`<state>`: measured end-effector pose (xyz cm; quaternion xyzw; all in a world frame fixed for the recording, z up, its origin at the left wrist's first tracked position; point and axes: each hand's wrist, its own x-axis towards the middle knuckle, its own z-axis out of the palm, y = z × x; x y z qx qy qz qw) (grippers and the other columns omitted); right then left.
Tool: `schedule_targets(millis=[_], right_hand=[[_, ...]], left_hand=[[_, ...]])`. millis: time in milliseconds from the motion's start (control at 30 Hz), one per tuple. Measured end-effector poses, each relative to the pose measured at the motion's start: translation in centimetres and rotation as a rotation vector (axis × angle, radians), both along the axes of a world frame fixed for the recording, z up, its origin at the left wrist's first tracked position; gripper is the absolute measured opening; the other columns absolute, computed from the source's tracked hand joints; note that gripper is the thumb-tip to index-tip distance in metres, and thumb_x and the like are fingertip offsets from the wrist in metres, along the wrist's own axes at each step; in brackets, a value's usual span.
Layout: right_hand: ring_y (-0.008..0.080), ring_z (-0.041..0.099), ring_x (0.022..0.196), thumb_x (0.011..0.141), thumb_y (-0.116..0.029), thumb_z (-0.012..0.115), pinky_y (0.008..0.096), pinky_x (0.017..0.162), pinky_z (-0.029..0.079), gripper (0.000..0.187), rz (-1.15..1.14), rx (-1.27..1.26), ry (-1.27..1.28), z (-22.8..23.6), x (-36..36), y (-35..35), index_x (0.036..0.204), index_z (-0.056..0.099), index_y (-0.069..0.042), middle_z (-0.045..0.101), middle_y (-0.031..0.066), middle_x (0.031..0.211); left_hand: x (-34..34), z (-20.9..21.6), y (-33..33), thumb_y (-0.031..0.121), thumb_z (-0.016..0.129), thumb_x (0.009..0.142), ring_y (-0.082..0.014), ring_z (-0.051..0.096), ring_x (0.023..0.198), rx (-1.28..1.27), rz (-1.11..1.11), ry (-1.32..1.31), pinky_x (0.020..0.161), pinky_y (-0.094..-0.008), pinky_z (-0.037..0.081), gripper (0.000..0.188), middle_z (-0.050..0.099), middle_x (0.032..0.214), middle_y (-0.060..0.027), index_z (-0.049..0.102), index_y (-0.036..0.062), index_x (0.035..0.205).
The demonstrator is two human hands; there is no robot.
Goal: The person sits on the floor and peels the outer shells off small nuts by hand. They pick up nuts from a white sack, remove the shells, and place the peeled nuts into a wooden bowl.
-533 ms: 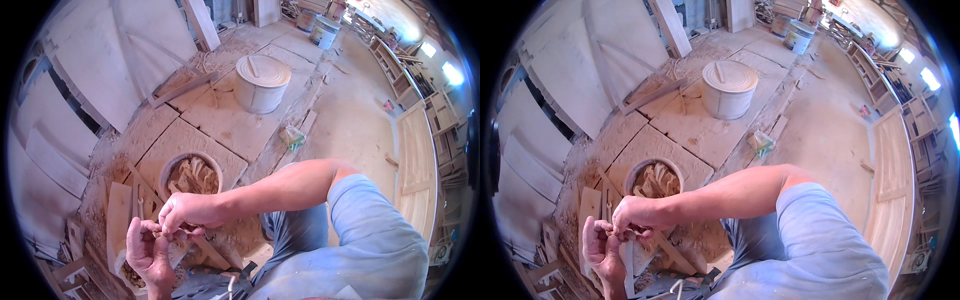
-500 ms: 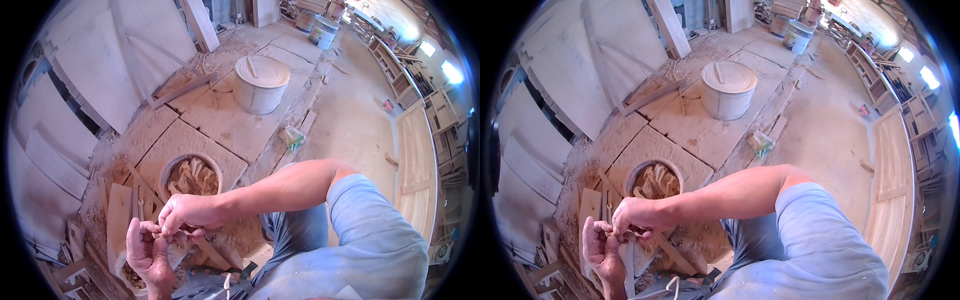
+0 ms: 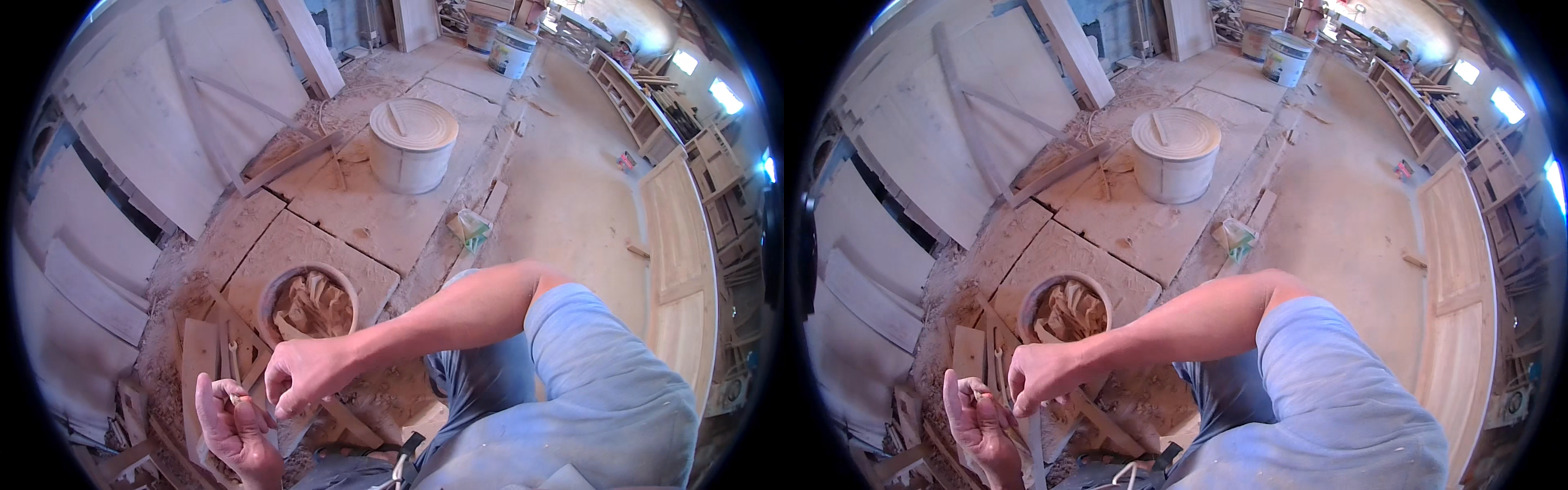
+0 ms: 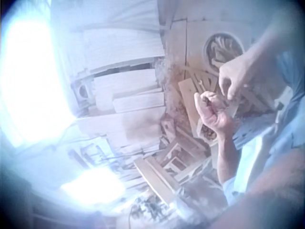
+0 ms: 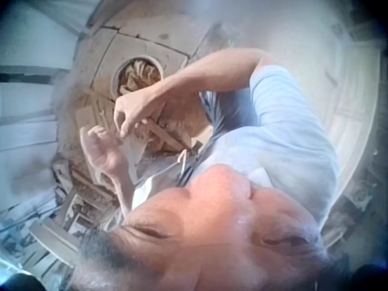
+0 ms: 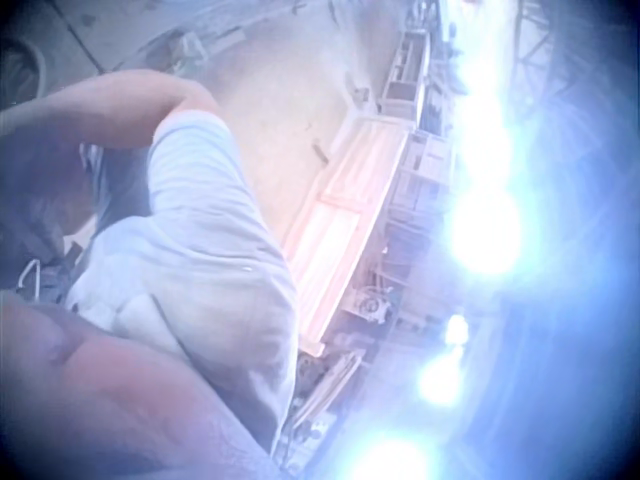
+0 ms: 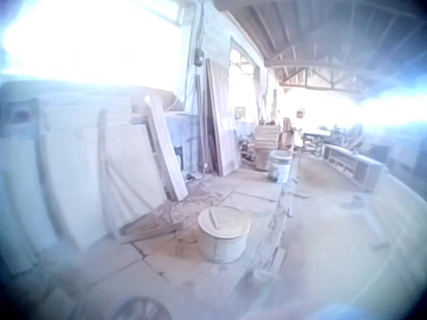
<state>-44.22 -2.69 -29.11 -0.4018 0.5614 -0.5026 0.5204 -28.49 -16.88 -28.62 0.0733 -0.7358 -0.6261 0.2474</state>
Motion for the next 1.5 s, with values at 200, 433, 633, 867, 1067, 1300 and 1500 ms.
schedule_targets(millis=[200,433,633,867,1067,1300,1500], right_hand=[[0.0113,0.057,0.051,0.088,-0.02,0.07,0.0274,0.045,0.044,0.026,-0.062,-0.012,-0.264,1.2,-0.4,0.1,0.098,0.068,0.004,0.063,0.0073,0.069],[0.0128,0.051,0.039,0.092,-0.012,0.067,0.0271,0.035,0.037,0.019,-0.072,-0.03,-0.501,0.4,0.7,0.6,0.077,0.065,-0.001,0.058,0.0058,0.057],[0.0128,0.052,0.04,0.09,-0.01,0.068,0.027,0.035,0.037,0.015,-0.125,-0.048,-0.468,0.3,0.4,0.9,0.078,0.065,-0.001,0.058,0.0056,0.057],[0.014,0.053,0.041,0.082,-0.006,0.071,0.0281,0.035,0.037,0.009,-0.166,-0.034,-0.556,-0.5,0.5,1.0,0.078,0.066,0.0,0.058,0.0064,0.057],[0.0151,0.054,0.04,0.079,-0.005,0.071,0.0278,0.034,0.038,0.007,-0.175,-0.042,-0.524,-0.1,0.1,1.2,0.079,0.067,0.001,0.06,0.0085,0.058],[0.0102,0.054,0.04,0.081,-0.004,0.07,0.0239,0.035,0.036,0.01,-0.216,-0.241,-0.574,2.9,-2.1,2.1,0.077,0.065,0.003,0.059,0.0065,0.057],[0.0086,0.051,0.041,0.073,-0.003,0.077,0.0221,0.037,0.032,0.013,0.107,-0.495,-0.655,7.6,-2.9,5.5,0.077,0.068,0.006,0.06,0.0057,0.057]], left_hand=[[0.6,0.8,0.6,0.004,0.058,0.099,-0.0156,0.055,0.071,-0.443,0.04,-0.037,0.065,-0.0276,0.048,0.057,0.061,0.1,-0.0091,0.032,0.0002,0.15],[1.1,-2.7,1.9,0.019,0.064,0.1,-0.0198,0.062,0.084,-0.512,0.232,0.066,0.07,-0.0313,0.054,0.059,0.064,0.111,-0.015,0.04,-0.0056,0.147],[-0.1,-3.7,-0.2,0.009,0.062,0.098,-0.0204,0.061,0.083,-0.48,0.071,0.254,0.07,-0.0312,0.053,0.054,0.061,0.106,-0.0137,0.042,-0.0033,0.147],[0.2,0.1,2.8,0.01,0.068,0.097,-0.0229,0.063,0.092,-0.482,0.06,0.098,0.08,-0.0346,0.054,0.042,0.064,0.104,-0.0131,0.051,-0.0069,0.131],[-0.3,2.7,4.3,0.007,0.067,0.095,-0.0182,0.059,0.082,-0.431,0.095,-0.026,0.072,-0.0305,0.049,0.013,0.058,0.089,-0.0069,0.058,-0.0005,0.101],[0.0,2.3,2.7,0.008,0.071,0.09,-0.0218,0.059,0.075,-0.561,0.051,0.035,0.07,-0.0316,0.049,0.019,0.061,0.085,-0.0093,0.062,-0.0005,0.104],[-0.9,0.5,3.0,0.01,0.074,0.082,-0.0357,0.063,0.084,-0.439,-0.401,-0.325,0.077,-0.0425,0.051,0.037,0.066,0.095,-0.0178,0.062,-0.0004,0.115]])
